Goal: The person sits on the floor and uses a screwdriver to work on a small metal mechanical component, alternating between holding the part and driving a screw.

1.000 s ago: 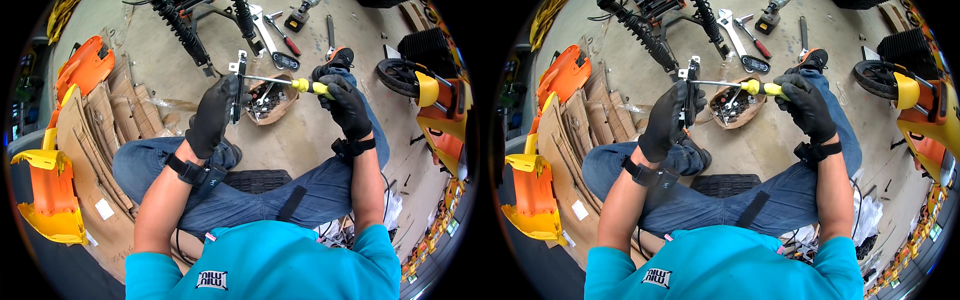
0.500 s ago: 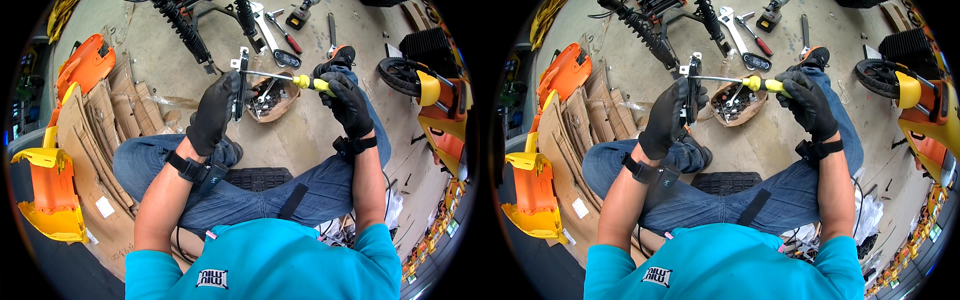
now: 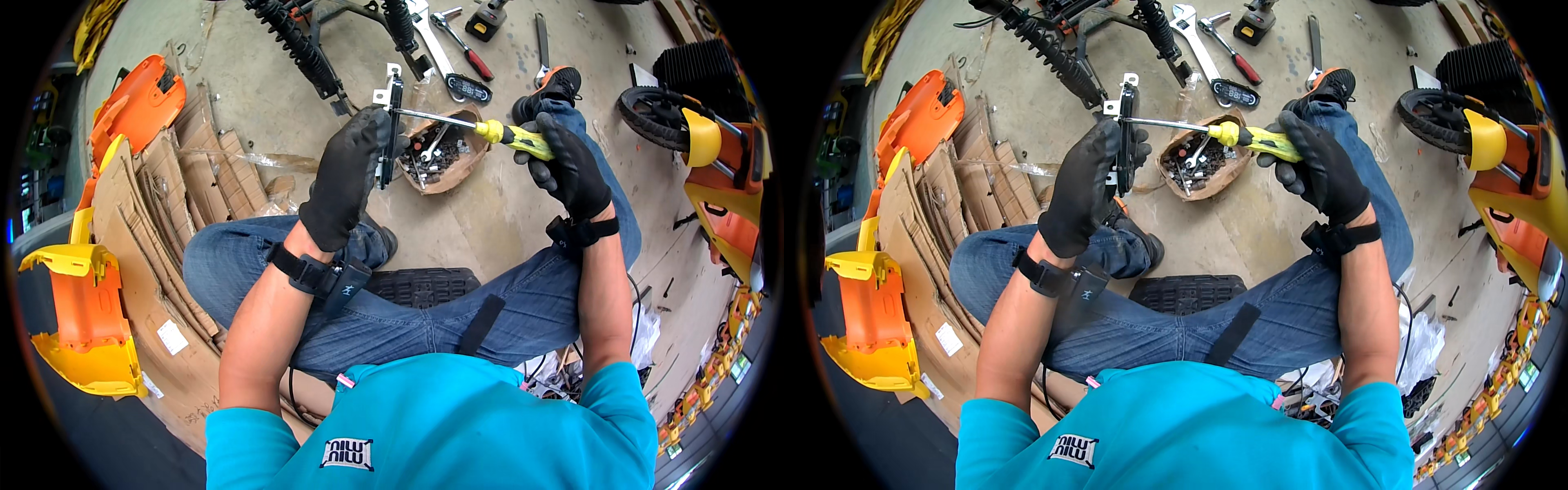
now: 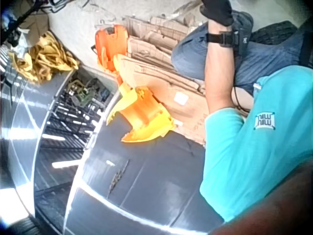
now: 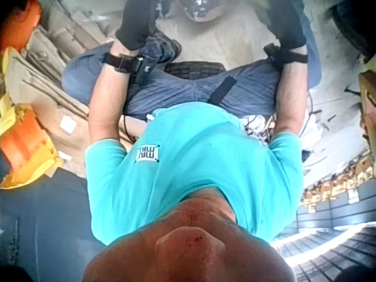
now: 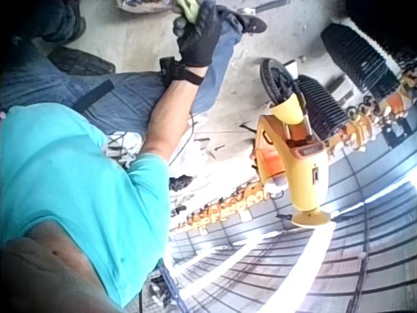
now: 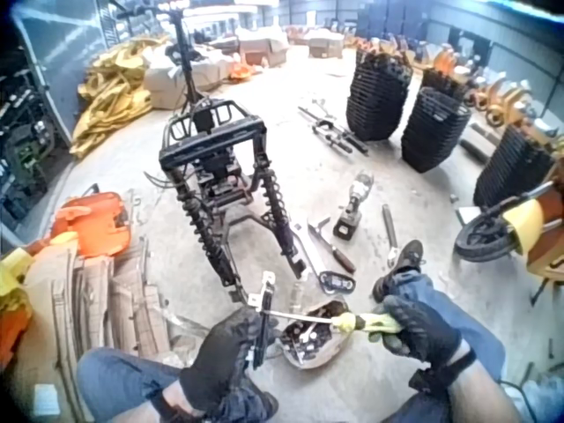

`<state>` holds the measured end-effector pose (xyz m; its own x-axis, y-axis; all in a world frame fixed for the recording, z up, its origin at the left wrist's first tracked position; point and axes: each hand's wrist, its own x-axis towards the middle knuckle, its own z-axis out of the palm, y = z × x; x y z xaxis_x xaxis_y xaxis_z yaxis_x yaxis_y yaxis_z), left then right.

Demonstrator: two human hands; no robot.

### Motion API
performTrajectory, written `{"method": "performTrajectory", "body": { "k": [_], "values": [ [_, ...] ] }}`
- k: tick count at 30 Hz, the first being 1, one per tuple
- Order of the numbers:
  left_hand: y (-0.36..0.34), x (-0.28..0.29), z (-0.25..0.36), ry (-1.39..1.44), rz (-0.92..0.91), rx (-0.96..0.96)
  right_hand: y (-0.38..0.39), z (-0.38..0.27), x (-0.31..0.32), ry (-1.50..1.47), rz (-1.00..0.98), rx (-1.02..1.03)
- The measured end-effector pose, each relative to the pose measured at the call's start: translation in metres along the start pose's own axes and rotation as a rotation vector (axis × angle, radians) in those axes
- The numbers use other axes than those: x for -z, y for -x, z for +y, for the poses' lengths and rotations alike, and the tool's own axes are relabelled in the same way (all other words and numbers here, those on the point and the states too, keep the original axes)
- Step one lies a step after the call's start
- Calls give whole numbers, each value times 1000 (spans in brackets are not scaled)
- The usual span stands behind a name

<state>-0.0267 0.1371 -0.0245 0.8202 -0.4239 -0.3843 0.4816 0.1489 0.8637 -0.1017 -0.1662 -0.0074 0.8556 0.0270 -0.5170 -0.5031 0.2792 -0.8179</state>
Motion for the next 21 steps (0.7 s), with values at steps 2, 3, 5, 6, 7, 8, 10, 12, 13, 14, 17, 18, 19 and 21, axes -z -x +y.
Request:
{"method": "performTrajectory", "body": {
  "k": [2,3,5,6,7,8,10,12,13,14,17,18,19,21],
  "values": [
    [1,1,3,-50,-3,18,1,0,1,29,-22,-8],
    [1,2,4,-74,-5,27,1,0,2,44,-33,-12],
    [-1,4,1,-82,10,22,2,-2,4,108,-30,-17],
    [-2,4,0,-85,17,20,2,-2,5,141,-29,-20],
    [-1,4,1,-100,6,19,1,0,6,175,-58,76],
    [0,3,3,-116,-4,20,1,4,4,208,-88,169],
    [1,4,3,-137,-14,21,-1,-3,5,79,-137,23],
    [0,5,1,-149,-19,23,-6,8,9,114,-76,133],
    [1,4,0,-135,-23,8,-6,12,10,132,-45,188],
    [1,5,-2,-121,-25,-9,-6,11,12,126,-34,181],
    [1,4,-2,-109,-20,-1,-7,8,8,150,-55,196],
    [1,4,-2,-111,-17,11,-6,9,1,210,-7,207],
    [-1,5,-3,-102,-12,26,-3,9,1,213,-27,168],
    [-1,10,-5,-84,3,56,2,6,-3,218,-73,87]
  ]
}}
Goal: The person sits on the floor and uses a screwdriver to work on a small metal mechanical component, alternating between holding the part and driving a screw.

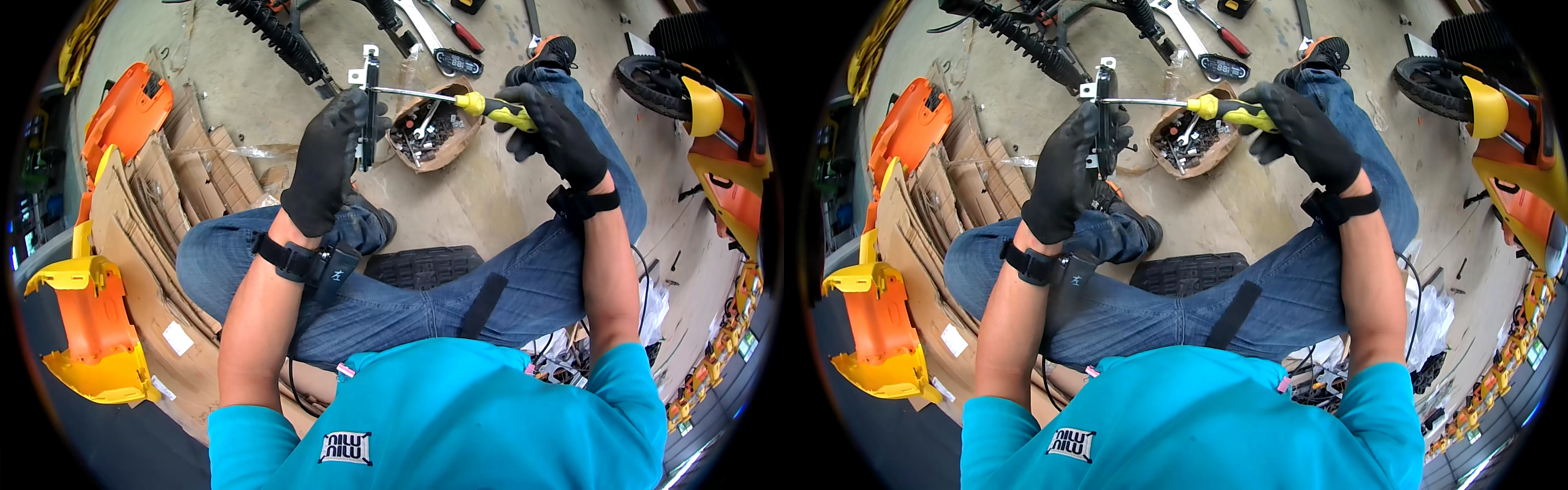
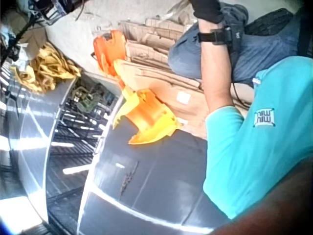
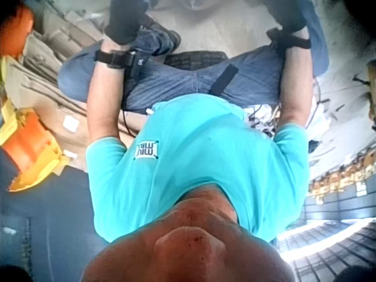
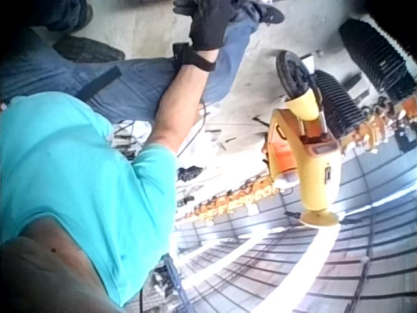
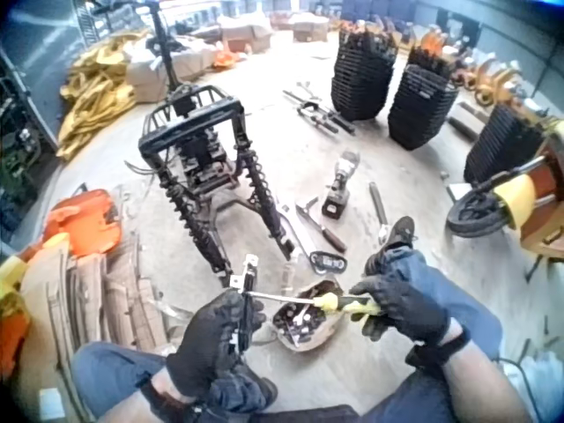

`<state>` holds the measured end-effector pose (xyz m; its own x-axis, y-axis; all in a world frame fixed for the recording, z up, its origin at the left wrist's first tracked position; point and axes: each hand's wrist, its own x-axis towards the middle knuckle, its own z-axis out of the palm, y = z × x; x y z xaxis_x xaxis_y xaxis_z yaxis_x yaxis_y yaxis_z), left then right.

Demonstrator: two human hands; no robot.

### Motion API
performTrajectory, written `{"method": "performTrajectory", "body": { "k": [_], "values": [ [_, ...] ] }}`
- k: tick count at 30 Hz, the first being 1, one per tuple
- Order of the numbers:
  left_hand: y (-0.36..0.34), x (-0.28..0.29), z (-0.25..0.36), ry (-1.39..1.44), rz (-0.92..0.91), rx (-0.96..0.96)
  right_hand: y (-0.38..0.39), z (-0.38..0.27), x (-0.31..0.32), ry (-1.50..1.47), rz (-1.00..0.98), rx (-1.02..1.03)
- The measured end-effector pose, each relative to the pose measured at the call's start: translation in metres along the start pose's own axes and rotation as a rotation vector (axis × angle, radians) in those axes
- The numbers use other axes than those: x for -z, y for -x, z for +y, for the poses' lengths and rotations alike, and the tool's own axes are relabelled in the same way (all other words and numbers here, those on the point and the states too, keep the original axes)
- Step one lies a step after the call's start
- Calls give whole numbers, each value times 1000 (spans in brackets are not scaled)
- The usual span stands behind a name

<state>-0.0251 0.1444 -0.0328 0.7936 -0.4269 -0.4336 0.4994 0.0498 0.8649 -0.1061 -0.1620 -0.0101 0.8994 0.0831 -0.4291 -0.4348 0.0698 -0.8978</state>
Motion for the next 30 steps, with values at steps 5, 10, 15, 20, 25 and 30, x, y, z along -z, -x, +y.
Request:
{"method": "performTrajectory", "body": {
  "k": [5,10,15,20,25,30],
  "values": [
    [-5,4,-1,106,13,-4,0,1,0,284,3,86],
    [-5,6,-3,54,-10,-6,-18,22,9,-80,23,63],
    [-6,3,-1,89,5,45,-14,14,-1,55,79,121],
    [-5,6,-1,55,4,1,-12,11,9,145,-114,-27],
    [-2,10,3,7,20,-64,-8,8,24,-22,-59,23],
    [-2,7,10,8,55,-79,-13,14,27,-422,123,-4]
  ]
}}
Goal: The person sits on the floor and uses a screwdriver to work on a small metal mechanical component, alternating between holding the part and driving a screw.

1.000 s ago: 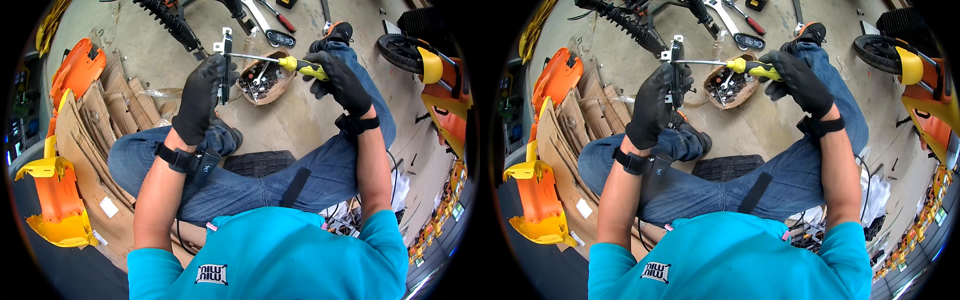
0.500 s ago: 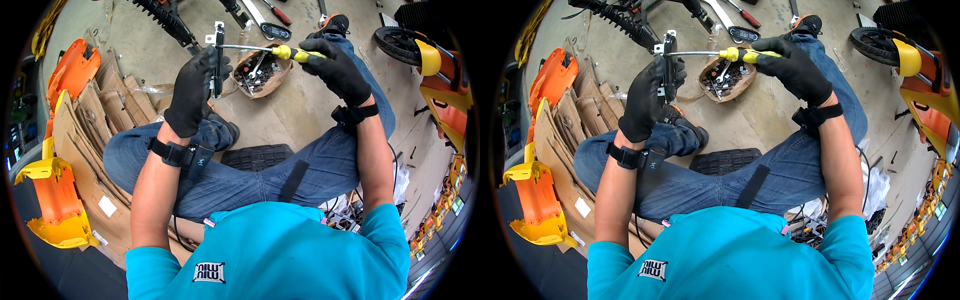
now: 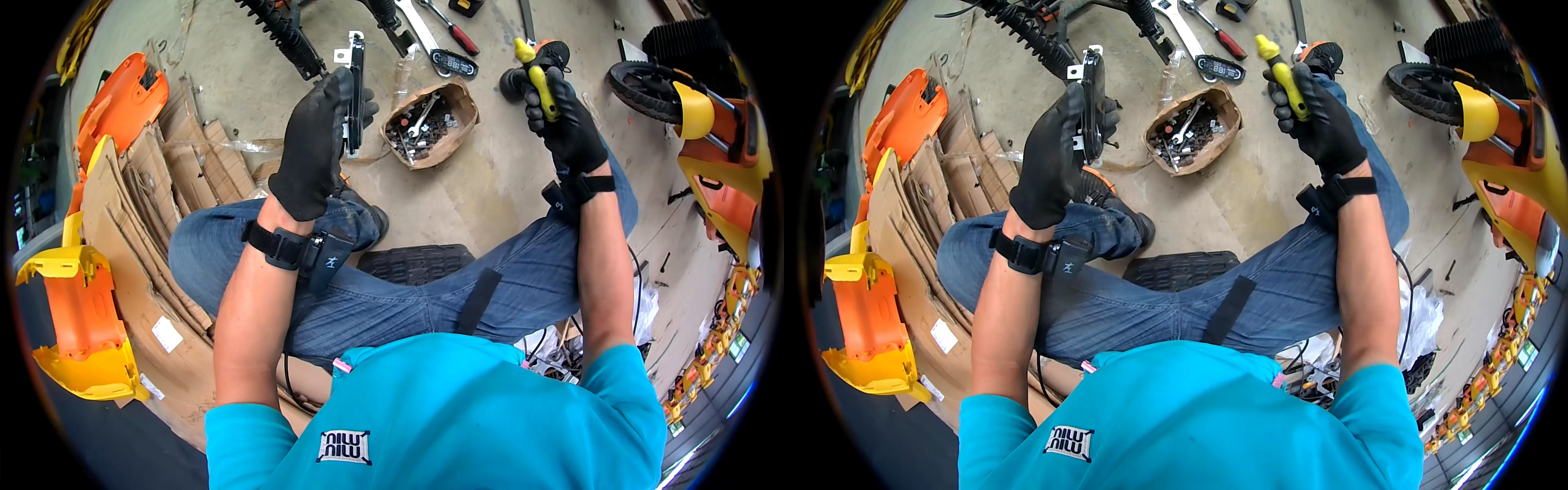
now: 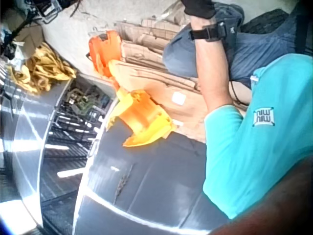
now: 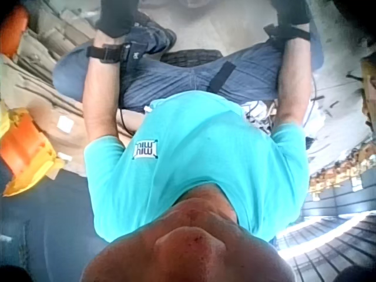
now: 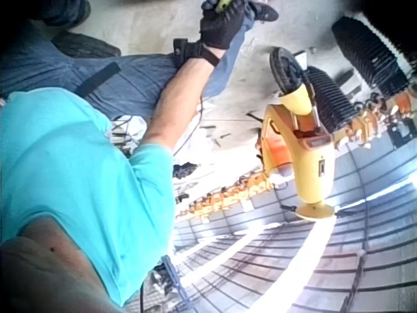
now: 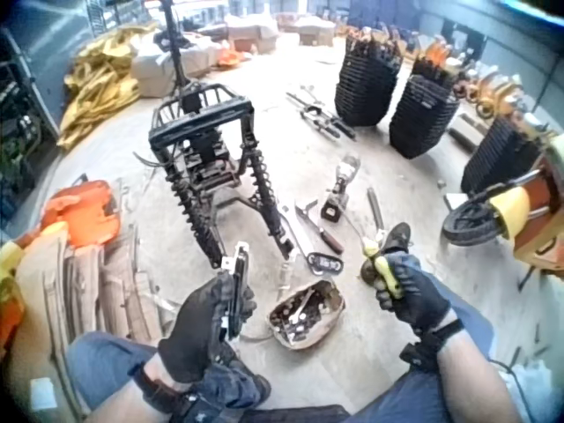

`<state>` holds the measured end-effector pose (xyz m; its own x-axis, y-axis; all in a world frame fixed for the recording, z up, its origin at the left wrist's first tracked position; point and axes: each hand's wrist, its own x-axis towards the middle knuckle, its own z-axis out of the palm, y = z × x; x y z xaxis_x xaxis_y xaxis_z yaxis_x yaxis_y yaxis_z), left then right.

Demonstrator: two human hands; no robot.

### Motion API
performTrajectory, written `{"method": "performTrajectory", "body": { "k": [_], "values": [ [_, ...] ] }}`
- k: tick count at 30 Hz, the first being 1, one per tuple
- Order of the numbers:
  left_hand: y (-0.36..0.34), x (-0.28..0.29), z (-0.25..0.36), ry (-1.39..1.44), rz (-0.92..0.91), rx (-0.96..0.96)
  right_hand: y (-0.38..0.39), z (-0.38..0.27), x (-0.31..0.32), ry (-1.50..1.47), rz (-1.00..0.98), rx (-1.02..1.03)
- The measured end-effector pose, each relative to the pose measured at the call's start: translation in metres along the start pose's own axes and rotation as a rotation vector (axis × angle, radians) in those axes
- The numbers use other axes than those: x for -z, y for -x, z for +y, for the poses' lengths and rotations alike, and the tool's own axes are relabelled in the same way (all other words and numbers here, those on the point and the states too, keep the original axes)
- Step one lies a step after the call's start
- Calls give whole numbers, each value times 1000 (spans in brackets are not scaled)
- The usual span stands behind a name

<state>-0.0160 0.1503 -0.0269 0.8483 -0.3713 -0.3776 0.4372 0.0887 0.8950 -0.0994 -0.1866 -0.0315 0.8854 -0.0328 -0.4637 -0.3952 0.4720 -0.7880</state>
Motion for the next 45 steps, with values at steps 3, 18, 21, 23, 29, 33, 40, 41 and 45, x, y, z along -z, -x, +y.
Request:
{"method": "performTrajectory", "body": {
  "k": [3,18,21,23,29,33,40,41,45],
  "values": [
    [2,0,8,-62,7,-28,-32,27,21,99,94,-163],
    [14,-8,24,3,-9,56,-85,258,-22,-303,492,-424],
    [16,-10,27,-20,-13,22,-106,239,-49,-273,626,-412],
    [20,-15,37,-108,11,64,-118,228,-53,-272,617,-408],
    [18,-19,32,-52,-15,40,-171,230,-54,-278,466,-307],
    [17,-18,29,12,17,71,-178,208,-74,-258,293,-422],
    [13,-25,31,11,93,130,-179,232,23,171,699,71],
    [13,-25,31,10,101,129,-184,224,34,333,778,107],
    [7,-19,24,20,82,185,-222,193,69,909,917,-95]
  ]
}}
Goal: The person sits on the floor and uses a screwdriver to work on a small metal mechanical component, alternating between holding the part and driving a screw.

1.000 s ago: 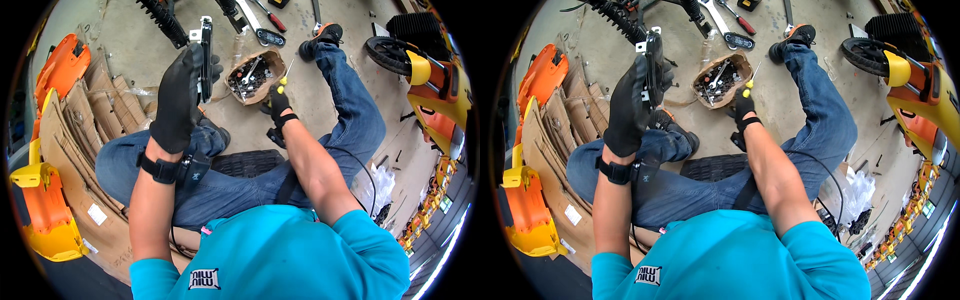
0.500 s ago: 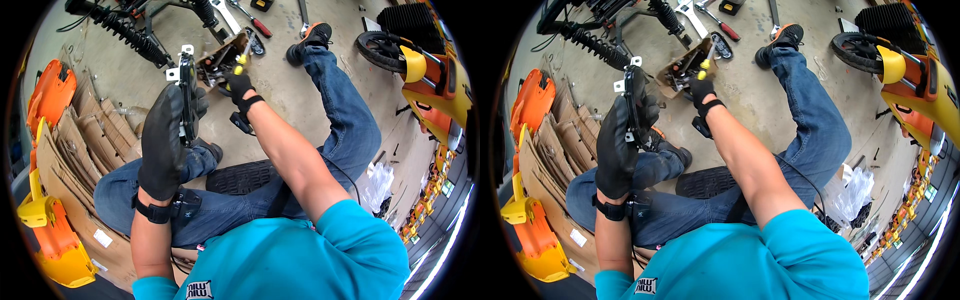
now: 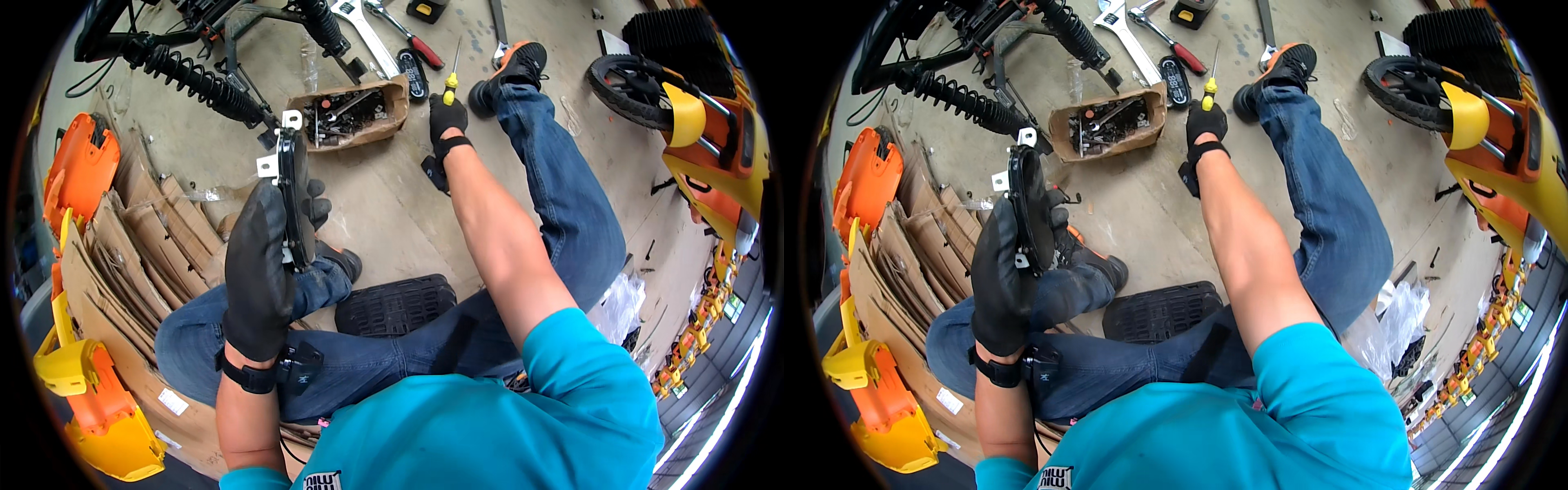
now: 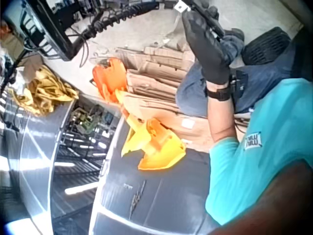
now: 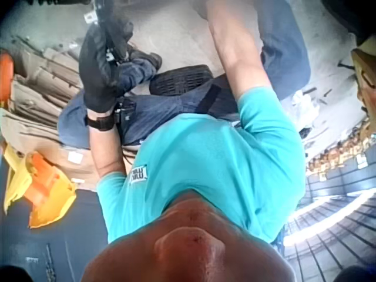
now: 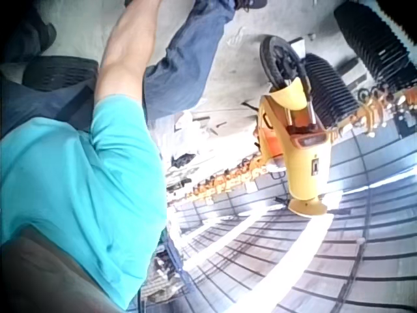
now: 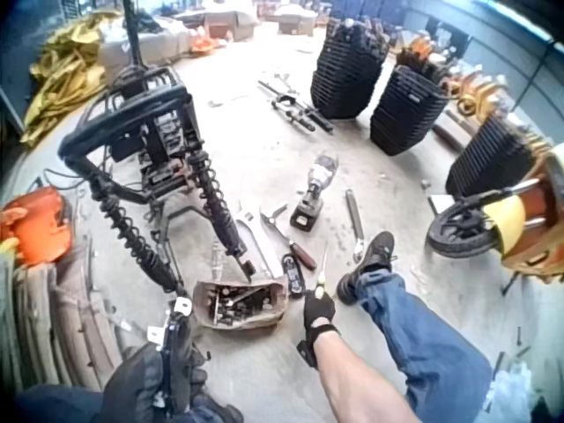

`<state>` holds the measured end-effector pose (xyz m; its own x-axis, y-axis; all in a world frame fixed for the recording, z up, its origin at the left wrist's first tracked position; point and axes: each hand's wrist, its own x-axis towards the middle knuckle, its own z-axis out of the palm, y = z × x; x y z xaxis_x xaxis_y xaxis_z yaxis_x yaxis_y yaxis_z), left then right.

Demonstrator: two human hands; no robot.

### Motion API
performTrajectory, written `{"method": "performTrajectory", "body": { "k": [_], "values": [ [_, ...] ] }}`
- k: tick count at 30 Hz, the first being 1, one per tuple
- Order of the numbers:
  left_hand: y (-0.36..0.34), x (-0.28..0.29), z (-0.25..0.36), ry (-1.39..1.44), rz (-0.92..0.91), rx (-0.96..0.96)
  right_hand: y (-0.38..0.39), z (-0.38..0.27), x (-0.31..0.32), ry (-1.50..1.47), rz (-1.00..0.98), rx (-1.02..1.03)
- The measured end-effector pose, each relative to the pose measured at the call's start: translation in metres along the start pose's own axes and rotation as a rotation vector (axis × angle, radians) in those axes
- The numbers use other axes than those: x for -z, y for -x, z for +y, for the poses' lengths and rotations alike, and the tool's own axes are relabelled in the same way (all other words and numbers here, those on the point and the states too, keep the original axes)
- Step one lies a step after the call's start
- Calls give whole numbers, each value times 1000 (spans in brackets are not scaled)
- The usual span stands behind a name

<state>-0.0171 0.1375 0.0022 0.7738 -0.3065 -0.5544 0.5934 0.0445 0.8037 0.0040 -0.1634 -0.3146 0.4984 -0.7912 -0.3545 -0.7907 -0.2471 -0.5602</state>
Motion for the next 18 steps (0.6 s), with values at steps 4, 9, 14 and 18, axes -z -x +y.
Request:
{"method": "performTrajectory", "body": {
  "k": [4,9,14,18],
  "values": [
    [-5,-5,2,-95,26,6,-18,-21,-16,91,16,-16],
    [-10,-6,-1,-112,1,25,-26,-14,-29,56,33,-38],
    [-6,-7,1,-150,-9,-46,8,31,16,-49,39,119],
    [-1,-7,-2,-146,-63,-155,51,104,42,-37,-42,80]
  ]
}}
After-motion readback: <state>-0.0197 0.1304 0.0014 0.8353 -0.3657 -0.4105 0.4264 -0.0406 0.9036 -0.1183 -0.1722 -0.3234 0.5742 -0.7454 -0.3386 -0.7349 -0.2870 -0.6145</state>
